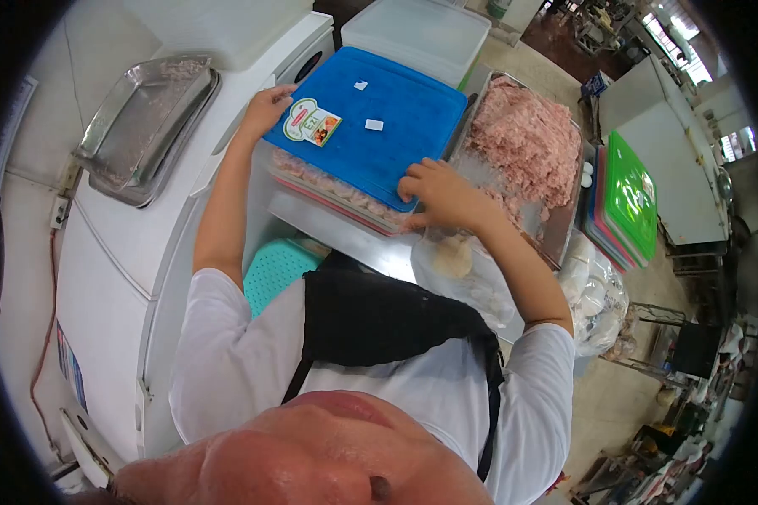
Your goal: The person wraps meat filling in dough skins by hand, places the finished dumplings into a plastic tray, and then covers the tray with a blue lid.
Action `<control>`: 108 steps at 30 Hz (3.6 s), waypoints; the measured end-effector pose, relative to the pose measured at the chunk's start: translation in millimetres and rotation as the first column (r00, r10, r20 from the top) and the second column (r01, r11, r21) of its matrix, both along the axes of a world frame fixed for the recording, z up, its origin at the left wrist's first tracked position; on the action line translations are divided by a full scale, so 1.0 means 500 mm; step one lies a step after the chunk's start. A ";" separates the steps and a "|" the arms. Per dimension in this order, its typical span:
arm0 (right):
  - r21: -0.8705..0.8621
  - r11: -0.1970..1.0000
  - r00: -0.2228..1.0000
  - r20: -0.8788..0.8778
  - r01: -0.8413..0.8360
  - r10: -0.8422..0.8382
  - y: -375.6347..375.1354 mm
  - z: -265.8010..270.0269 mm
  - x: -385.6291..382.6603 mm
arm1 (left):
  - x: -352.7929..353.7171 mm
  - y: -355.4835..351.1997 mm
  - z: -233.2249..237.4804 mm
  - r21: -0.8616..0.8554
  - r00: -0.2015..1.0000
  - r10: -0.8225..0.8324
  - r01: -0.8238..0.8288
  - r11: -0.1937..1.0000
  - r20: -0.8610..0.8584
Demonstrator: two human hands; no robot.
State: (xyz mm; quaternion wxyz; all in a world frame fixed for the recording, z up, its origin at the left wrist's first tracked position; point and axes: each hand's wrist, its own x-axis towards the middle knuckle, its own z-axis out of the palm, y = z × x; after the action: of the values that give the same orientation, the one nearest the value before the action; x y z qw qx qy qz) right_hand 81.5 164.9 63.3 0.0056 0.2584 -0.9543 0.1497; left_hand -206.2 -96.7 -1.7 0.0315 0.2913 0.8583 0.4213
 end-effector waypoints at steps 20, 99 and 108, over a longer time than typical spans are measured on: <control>0.045 0.664 0.656 -0.217 0.746 -0.722 0.128 -0.165 -0.315 | -0.040 0.034 0.090 -0.360 0.993 -0.064 0.024 0.932 -0.100; -0.120 0.890 0.850 -0.263 0.441 -0.456 0.365 -0.016 -0.417 | 0.071 -0.024 -0.044 0.155 0.996 0.079 -0.073 0.985 -0.030; -0.239 0.873 0.617 -0.629 0.425 -0.472 0.305 0.080 -0.377 | 0.059 -0.031 -0.056 0.219 0.991 0.083 -0.060 0.974 -0.101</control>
State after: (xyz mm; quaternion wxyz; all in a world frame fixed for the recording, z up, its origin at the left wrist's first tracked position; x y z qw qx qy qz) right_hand -107.0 317.5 103.1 0.3941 0.0476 -0.9150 0.0720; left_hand -176.5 -112.3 -29.7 -0.0625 0.2846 0.8179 0.4961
